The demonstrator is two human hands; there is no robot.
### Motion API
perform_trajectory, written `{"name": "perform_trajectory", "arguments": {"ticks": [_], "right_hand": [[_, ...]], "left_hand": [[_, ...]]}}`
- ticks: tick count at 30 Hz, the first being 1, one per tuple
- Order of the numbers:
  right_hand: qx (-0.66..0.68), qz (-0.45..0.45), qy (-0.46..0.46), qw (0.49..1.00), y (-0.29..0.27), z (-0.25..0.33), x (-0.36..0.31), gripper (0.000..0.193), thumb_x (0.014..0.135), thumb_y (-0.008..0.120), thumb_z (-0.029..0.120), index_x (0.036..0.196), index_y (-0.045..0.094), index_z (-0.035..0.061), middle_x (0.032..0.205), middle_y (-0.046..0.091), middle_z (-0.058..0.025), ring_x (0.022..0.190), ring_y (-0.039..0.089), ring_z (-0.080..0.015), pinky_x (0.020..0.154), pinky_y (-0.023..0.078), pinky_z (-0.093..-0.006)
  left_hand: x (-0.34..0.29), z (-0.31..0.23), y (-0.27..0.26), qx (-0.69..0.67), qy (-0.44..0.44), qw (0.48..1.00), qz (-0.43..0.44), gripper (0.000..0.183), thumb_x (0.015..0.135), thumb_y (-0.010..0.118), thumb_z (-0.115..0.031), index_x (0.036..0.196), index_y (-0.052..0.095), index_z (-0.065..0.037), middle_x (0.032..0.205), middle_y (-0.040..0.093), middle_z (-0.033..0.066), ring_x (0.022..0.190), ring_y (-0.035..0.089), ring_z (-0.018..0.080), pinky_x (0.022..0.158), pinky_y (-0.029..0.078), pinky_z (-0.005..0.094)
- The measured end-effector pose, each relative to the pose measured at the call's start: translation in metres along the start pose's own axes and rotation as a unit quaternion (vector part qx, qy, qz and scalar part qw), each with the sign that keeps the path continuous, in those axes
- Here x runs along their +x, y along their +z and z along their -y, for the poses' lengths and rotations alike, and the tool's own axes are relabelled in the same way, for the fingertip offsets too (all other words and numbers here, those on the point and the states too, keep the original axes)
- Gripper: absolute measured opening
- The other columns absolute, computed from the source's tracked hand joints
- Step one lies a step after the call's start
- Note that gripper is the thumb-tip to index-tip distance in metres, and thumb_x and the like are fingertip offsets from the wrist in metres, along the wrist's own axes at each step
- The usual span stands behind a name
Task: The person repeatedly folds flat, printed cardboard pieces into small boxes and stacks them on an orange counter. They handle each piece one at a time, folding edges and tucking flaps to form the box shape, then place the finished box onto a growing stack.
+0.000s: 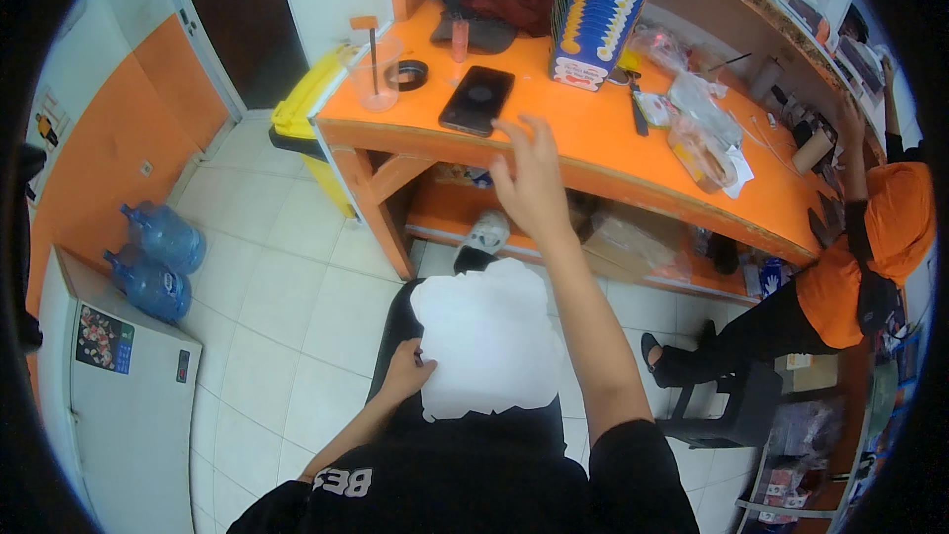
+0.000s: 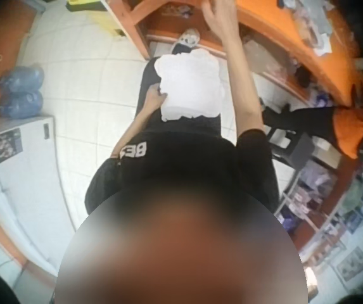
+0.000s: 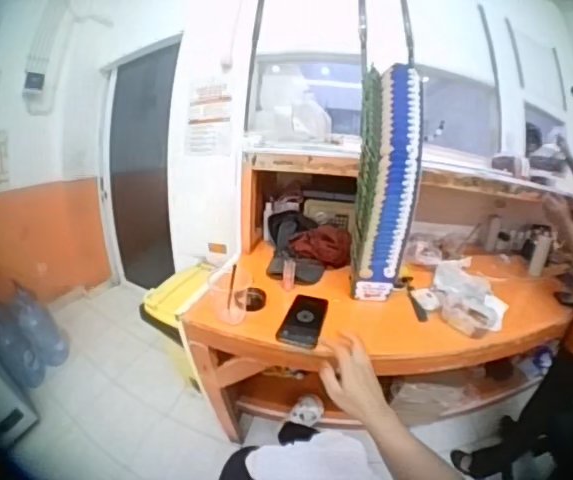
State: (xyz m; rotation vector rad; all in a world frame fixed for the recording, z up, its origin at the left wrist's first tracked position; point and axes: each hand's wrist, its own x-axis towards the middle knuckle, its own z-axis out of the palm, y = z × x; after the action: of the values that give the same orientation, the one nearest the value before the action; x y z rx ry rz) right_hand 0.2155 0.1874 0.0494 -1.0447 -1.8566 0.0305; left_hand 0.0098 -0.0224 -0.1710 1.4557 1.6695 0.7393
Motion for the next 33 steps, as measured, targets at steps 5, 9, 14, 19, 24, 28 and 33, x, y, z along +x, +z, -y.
{"name": "perform_trajectory", "arguments": {"ticks": [5,9,14,19,24,28,33], "right_hand": [[-0.124,0.021,0.025,0.992,0.029,-0.001,0.029,0.043,0.080,0.057,0.019,0.121,0.058,0.0074,0.138,0.038,-0.0303,0.131,0.031,-0.0522,0.109,0.028,-0.0518],[-0.081,-0.011,0.026,0.996,0.027,-0.004,0.025,0.037,0.081,0.057,0.014,0.117,0.059,0.0042,0.134,0.042,-0.0288,0.129,0.036,-0.0474,0.108,0.030,-0.0487],[0.078,-0.144,0.124,0.979,0.006,-0.029,-0.044,0.032,0.083,0.059,0.006,0.115,0.057,0.0031,0.124,0.050,-0.0234,0.122,0.047,-0.0363,0.102,0.037,-0.0416],[-0.012,0.006,0.464,0.886,0.000,-0.064,-0.201,0.039,0.087,0.064,0.011,0.121,0.052,-0.0035,0.126,0.054,-0.0196,0.112,0.055,-0.0248,0.096,0.044,-0.0353],[0.351,0.043,0.609,0.710,-0.032,-0.055,-0.251,0.044,0.088,0.065,0.017,0.123,0.051,-0.0042,0.121,0.058,-0.0155,0.110,0.056,-0.0206,0.097,0.043,-0.0356],[0.360,-0.013,0.454,0.815,-0.055,-0.021,-0.233,0.041,0.088,0.061,0.015,0.123,0.051,-0.0031,0.115,0.061,-0.0117,0.108,0.056,-0.0189,0.095,0.043,-0.0334],[0.348,-0.027,0.436,0.829,-0.057,0.001,-0.250,0.042,0.083,0.056,0.008,0.122,0.050,-0.0028,0.117,0.056,-0.0113,0.109,0.053,-0.0197,0.095,0.040,-0.0327]], "left_hand": [[-0.003,-0.002,0.000,-0.038,-0.019,0.999,-0.006,0.034,0.072,0.071,-0.010,0.103,0.059,0.000,0.092,0.053,0.0140,0.072,0.057,0.0240,0.069,0.049,0.0361],[-0.002,0.000,0.001,-0.032,-0.025,0.999,-0.012,0.036,0.072,0.071,-0.009,0.105,0.059,0.000,0.093,0.053,0.0137,0.071,0.057,0.0235,0.069,0.049,0.0363],[-0.002,0.002,0.012,-0.071,0.023,0.997,-0.035,0.040,0.076,0.066,-0.007,0.114,0.054,-0.001,0.100,0.056,0.0159,0.075,0.057,0.0229,0.070,0.048,0.0358],[-0.001,0.000,0.011,-0.253,-0.018,0.965,0.067,0.044,0.087,0.056,-0.001,0.128,0.041,-0.002,0.109,0.059,0.0147,0.084,0.055,0.0137,0.073,0.045,0.0271],[0.002,-0.022,-0.005,-0.265,0.061,0.957,0.103,0.044,0.093,0.048,0.003,0.134,0.032,-0.002,0.117,0.053,0.0118,0.100,0.053,0.0132,0.084,0.044,0.0267],[-0.001,-0.052,-0.029,-0.301,0.137,0.943,0.036,0.045,0.091,0.056,-0.002,0.131,0.034,-0.002,0.117,0.051,0.0102,0.105,0.051,0.0144,0.091,0.041,0.0279],[0.000,-0.071,-0.048,-0.301,0.180,0.936,0.003,0.054,0.080,0.073,-0.011,0.123,0.041,-0.003,0.107,0.055,0.0090,0.103,0.055,0.0182,0.091,0.043,0.0308]]}}
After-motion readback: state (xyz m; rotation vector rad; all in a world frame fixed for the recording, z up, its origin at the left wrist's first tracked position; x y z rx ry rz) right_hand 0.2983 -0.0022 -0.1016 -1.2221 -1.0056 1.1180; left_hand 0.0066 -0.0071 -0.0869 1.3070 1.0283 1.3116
